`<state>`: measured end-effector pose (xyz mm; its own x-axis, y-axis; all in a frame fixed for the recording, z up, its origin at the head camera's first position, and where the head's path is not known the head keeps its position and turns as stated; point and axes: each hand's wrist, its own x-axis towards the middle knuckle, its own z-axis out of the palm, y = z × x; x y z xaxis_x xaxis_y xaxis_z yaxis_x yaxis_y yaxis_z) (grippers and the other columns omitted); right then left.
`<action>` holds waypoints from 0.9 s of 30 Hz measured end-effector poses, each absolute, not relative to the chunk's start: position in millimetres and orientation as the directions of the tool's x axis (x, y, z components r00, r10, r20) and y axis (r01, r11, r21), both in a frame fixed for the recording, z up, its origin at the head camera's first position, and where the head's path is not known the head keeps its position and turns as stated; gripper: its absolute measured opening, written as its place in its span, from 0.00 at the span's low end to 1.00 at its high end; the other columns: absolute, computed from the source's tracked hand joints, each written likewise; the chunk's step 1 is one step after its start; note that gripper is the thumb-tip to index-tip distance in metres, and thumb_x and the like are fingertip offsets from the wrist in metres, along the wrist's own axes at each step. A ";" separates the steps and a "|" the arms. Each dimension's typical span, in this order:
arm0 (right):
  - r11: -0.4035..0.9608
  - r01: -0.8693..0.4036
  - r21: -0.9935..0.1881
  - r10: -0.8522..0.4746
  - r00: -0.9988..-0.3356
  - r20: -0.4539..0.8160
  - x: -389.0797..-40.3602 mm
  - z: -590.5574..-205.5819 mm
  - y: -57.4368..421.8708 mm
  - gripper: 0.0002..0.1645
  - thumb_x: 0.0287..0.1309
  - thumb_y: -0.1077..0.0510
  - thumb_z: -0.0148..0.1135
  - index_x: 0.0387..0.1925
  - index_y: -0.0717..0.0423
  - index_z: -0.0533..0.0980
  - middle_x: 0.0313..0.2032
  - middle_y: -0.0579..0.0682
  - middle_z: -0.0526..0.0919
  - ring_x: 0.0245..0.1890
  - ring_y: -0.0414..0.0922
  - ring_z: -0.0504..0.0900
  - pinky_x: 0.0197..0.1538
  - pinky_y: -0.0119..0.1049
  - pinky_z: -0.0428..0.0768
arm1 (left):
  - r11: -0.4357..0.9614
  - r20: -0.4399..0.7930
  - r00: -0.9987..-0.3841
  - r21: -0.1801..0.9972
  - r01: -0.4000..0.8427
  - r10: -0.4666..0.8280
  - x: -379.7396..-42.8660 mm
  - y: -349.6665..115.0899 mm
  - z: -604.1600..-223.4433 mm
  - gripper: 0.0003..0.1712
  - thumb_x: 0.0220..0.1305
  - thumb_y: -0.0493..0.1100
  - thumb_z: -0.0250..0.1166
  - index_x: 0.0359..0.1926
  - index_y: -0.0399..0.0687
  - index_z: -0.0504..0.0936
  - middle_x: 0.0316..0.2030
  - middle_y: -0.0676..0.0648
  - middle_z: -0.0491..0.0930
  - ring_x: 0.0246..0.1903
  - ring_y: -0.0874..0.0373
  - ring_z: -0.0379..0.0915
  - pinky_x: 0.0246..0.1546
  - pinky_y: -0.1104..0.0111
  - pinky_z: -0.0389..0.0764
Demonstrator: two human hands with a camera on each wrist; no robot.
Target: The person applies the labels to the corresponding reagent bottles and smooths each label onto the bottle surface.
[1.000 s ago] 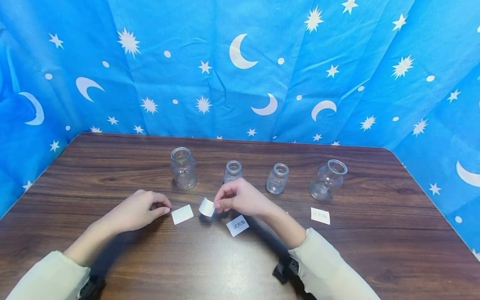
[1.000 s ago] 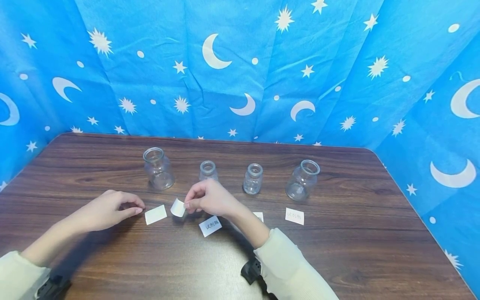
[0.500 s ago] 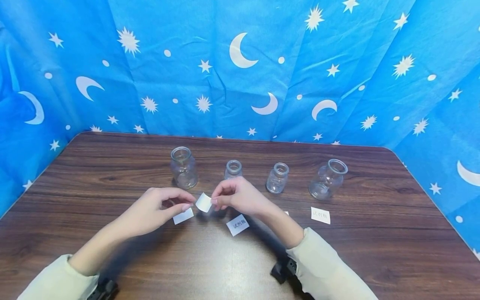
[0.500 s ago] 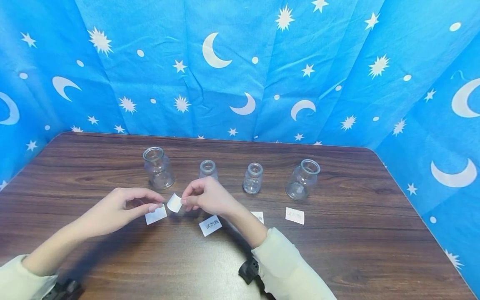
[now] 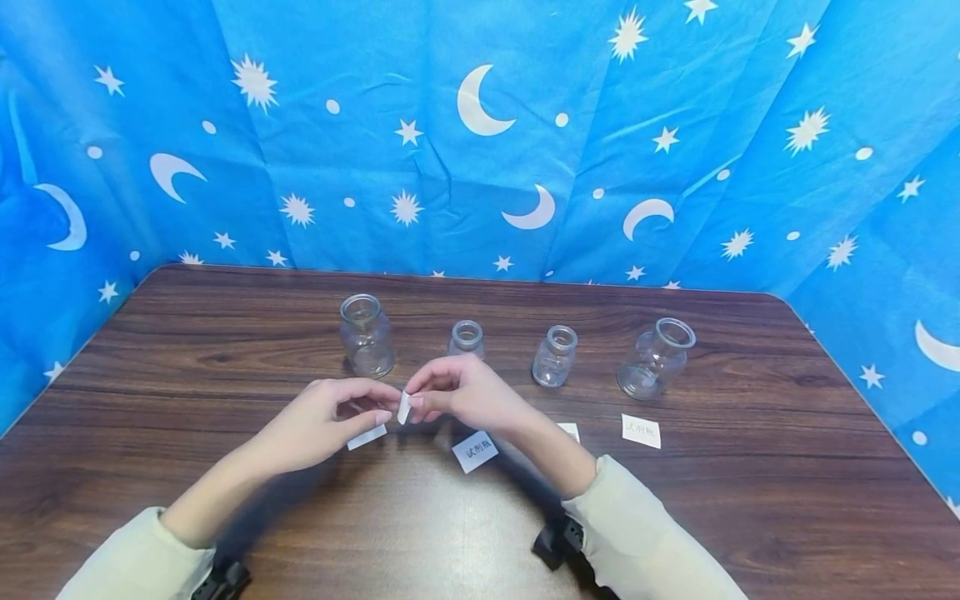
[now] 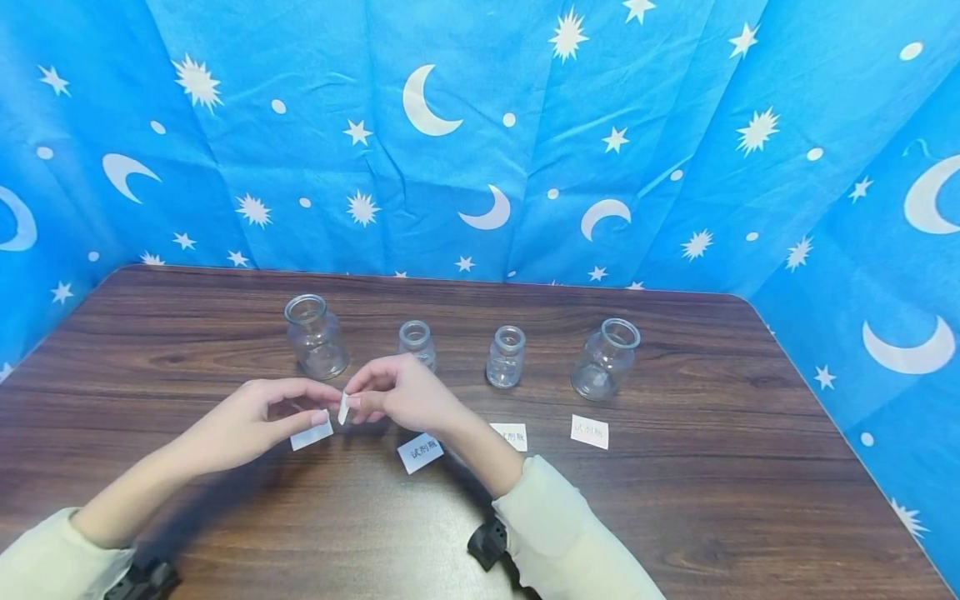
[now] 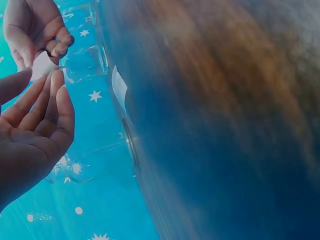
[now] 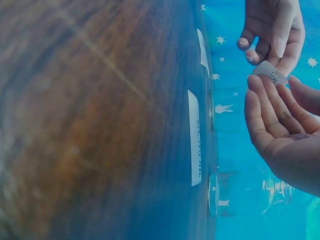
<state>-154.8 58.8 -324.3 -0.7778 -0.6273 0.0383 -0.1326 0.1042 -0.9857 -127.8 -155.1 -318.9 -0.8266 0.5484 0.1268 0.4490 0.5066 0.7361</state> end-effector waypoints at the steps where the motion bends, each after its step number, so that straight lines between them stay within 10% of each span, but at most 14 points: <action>1: 0.099 -0.131 -0.986 -0.627 -0.778 0.040 -154.8 -324.5 58.6 0.08 0.55 0.71 0.56 0.38 0.71 0.75 0.30 0.63 0.81 0.30 0.48 0.82 0.38 0.42 0.79 | 0.507 0.124 -0.829 0.739 0.444 0.545 -128.1 -154.9 -319.3 0.11 0.62 0.38 0.59 0.46 0.44 0.80 0.39 0.53 0.81 0.38 0.62 0.76 0.38 0.67 0.76; 27: 0.160 -0.165 -0.973 -0.554 -0.831 0.050 -152.7 -321.8 56.6 0.07 0.52 0.70 0.59 0.35 0.69 0.75 0.30 0.64 0.79 0.30 0.54 0.79 0.37 0.47 0.78 | 0.528 0.163 -0.889 0.753 0.393 0.429 -130.4 -155.8 -315.7 0.09 0.59 0.38 0.62 0.41 0.40 0.79 0.33 0.51 0.80 0.35 0.59 0.76 0.37 0.65 0.76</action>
<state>-152.7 56.6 -321.8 -0.8312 -0.5537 0.0501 -0.1654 0.1603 -0.9731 -130.4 -155.8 -315.7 -0.8887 0.4287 0.1626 0.3926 0.5283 0.7529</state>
